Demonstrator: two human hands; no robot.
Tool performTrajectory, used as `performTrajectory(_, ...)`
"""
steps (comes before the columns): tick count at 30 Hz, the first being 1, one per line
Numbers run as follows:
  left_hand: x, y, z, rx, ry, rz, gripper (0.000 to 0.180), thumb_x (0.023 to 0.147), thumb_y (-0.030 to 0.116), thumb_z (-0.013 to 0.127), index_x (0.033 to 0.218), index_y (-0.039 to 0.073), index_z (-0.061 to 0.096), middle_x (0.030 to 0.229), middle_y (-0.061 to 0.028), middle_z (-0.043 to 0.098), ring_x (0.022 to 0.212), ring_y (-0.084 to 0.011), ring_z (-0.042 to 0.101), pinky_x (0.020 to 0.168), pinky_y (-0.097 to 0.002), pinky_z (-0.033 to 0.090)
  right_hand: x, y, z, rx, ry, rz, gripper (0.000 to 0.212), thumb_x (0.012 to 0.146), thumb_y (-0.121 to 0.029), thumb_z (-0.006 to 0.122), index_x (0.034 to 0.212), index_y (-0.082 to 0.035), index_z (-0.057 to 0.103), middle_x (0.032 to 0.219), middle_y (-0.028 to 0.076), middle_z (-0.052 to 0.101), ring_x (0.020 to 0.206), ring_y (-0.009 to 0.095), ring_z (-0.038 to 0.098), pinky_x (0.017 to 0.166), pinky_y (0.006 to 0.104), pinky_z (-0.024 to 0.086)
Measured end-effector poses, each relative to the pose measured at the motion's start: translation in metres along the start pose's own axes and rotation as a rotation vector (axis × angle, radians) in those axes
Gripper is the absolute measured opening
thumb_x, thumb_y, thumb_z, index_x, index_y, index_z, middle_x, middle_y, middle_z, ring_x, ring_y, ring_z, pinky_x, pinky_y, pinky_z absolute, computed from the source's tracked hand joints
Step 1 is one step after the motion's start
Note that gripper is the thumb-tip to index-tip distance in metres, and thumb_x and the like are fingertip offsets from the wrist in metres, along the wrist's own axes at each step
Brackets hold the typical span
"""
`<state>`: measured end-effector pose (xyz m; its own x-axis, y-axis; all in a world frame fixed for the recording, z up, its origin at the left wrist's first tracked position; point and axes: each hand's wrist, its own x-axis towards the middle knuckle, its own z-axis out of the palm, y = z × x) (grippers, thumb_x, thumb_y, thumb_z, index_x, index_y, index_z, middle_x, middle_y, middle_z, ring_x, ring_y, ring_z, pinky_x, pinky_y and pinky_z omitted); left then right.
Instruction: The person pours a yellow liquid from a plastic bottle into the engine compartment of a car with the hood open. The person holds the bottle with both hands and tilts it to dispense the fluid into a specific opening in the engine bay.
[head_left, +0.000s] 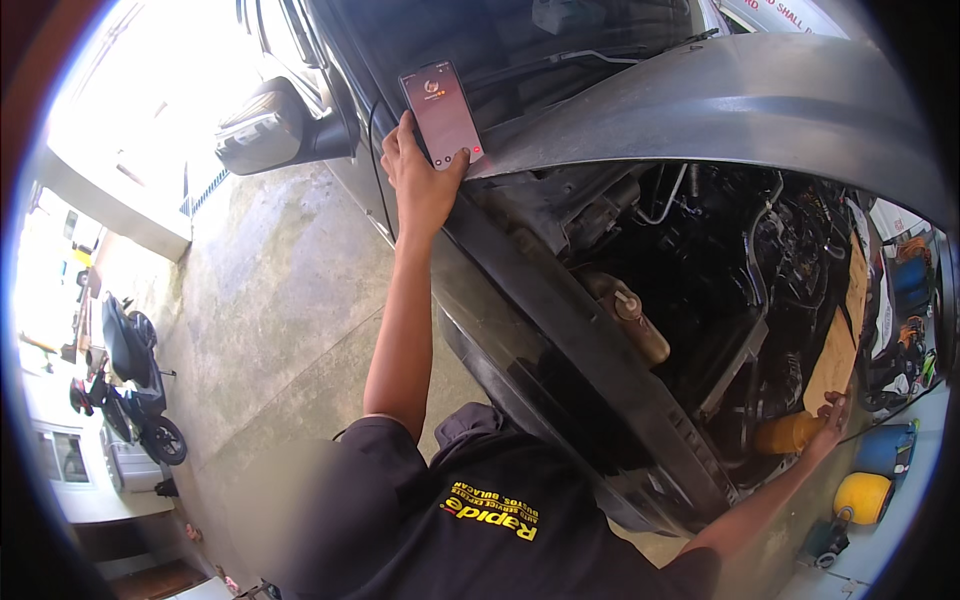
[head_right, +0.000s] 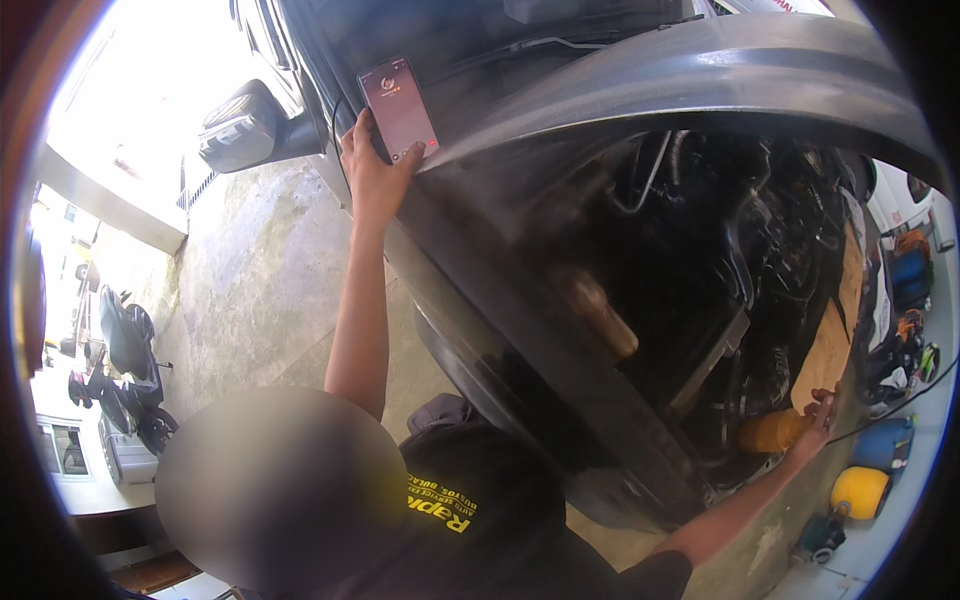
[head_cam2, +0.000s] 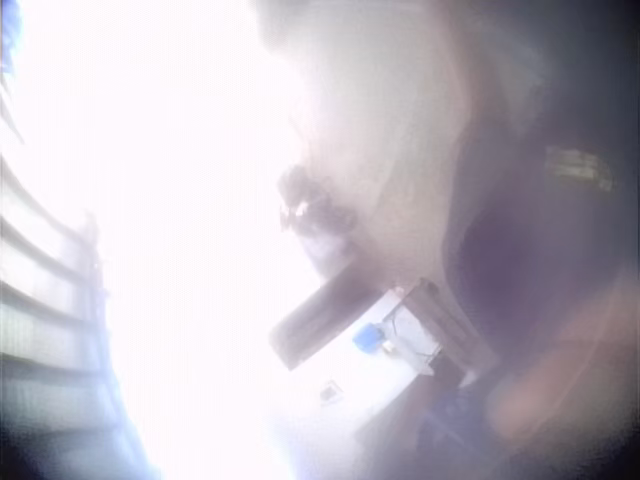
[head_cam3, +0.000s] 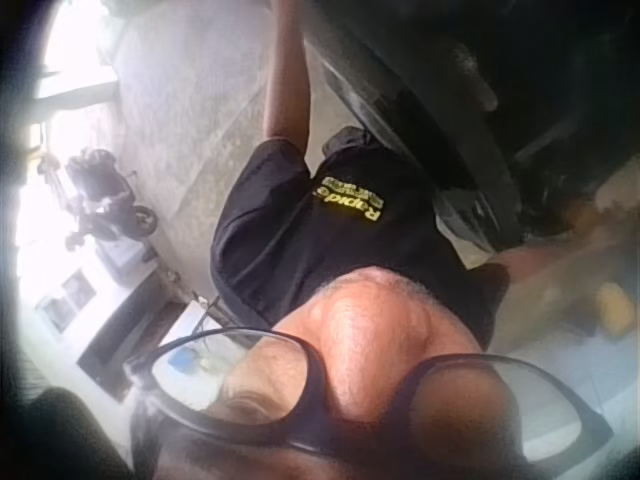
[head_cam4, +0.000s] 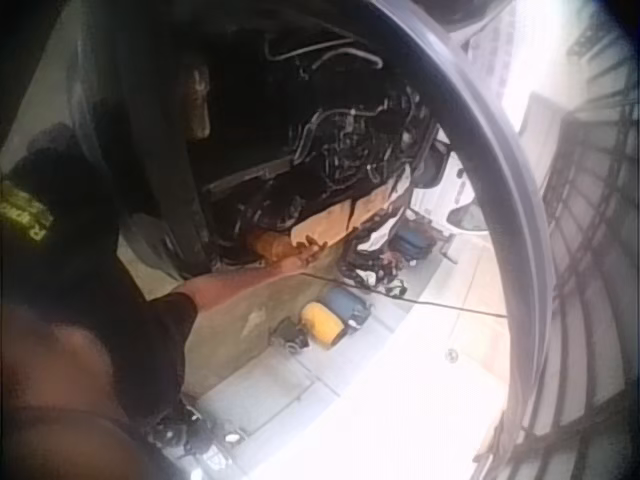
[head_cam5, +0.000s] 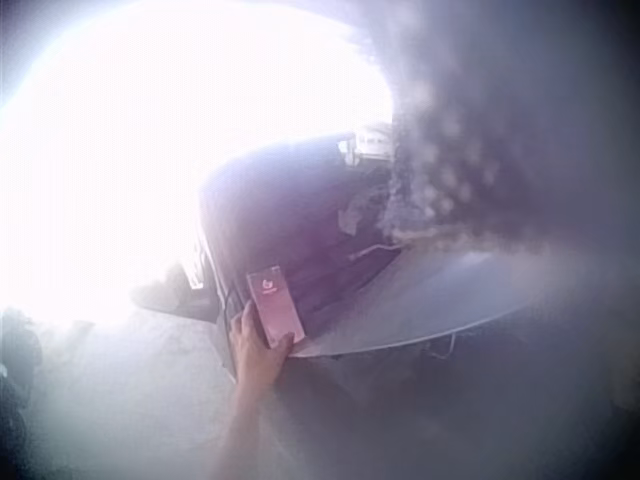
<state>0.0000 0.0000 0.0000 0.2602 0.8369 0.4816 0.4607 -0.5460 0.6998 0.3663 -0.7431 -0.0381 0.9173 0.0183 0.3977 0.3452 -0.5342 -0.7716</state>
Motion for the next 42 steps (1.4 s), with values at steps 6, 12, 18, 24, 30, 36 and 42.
performTrajectory(6,-0.002,-0.003,-0.005,-0.039,0.178,0.014,0.086,0.094,0.024,0.087,0.167,0.001,0.046,0.157,-0.0227,0.052,0.147,-0.0387,0.052,0.123,-0.0516,0.045,-0.010,-0.010,0.015,0.141,0.052,0.083,0.053,0.119,-0.039,0.059,0.156,-0.001,0.065,0.116,0.008,0.073,0.083,0.014,0.061,0.080,0.0323,0.053)
performTrajectory(12,-0.044,0.023,-0.062,-0.399,0.355,-0.016,0.048,0.103,0.009,0.072,0.149,-0.002,0.063,0.146,-0.0186,0.064,0.132,-0.0286,0.064,0.111,-0.0426,0.050,0.005,0.000,0.004,0.070,0.094,0.035,0.057,0.119,-0.042,0.056,0.161,-0.003,0.061,0.120,0.010,0.073,0.073,0.013,0.061,0.070,0.0315,0.052)
performTrajectory(18,-0.079,0.137,-0.123,-1.441,-0.154,0.484,0.043,0.110,0.013,0.064,0.146,-0.010,0.058,0.140,-0.0224,0.069,0.121,-0.0244,0.070,0.105,-0.0380,0.054,-0.004,-0.064,-0.038,-0.030,0.269,-0.064,0.057,0.118,-0.042,0.060,0.163,-0.006,0.059,0.126,0.012,0.076,0.071,0.014,0.058,0.068,0.0317,0.050)
performTrajectory(24,-0.169,0.238,-0.107,-1.867,-0.942,0.663,0.040,0.112,0.015,0.062,0.145,-0.007,0.059,0.139,-0.0193,0.072,0.119,-0.0241,0.072,0.104,-0.0385,0.055,0.002,-0.227,0.011,0.139,0.209,-0.081,0.053,0.114,-0.041,0.068,0.151,-0.004,0.069,0.105,0.008,0.075,0.074,0.014,0.058,0.069,0.0315,0.051)
performTrajectory(30,-0.213,0.262,-0.112,-1.854,-1.092,0.742,0.038,0.114,0.018,0.060,0.144,-0.005,0.060,0.137,-0.0161,0.075,0.116,-0.0237,0.073,0.104,-0.0390,0.056,0.006,-0.260,0.075,0.623,0.044,-0.010,0.041,0.112,-0.033,0.073,0.138,-0.001,0.073,0.094,0.007,0.072,0.067,0.014,0.055,0.062,0.0323,0.050)
performTrajectory(36,-0.181,0.226,-0.146,-1.526,-0.653,0.762,0.036,0.115,0.021,0.059,0.143,-0.002,0.061,0.136,-0.0130,0.077,0.114,-0.0234,0.075,0.103,-0.0395,0.056,-0.009,-0.292,0.178,0.650,0.049,-0.111,0.045,0.112,-0.031,0.072,0.147,-0.003,0.071,0.110,0.009,0.079,0.062,0.014,0.062,0.056,0.0326,0.051)
performTrajectory(42,-0.105,0.120,-0.124,-0.571,0.027,0.274,0.035,0.117,0.023,0.057,0.142,0.000,0.063,0.134,-0.0099,0.080,0.112,-0.0230,0.077,0.103,-0.0400,0.057,-0.046,-0.303,0.161,0.574,0.188,-0.194,0.050,0.115,-0.035,0.068,0.150,0.000,0.067,0.104,0.010,0.074,0.063,0.013,0.056,0.061,0.0324,0.052)
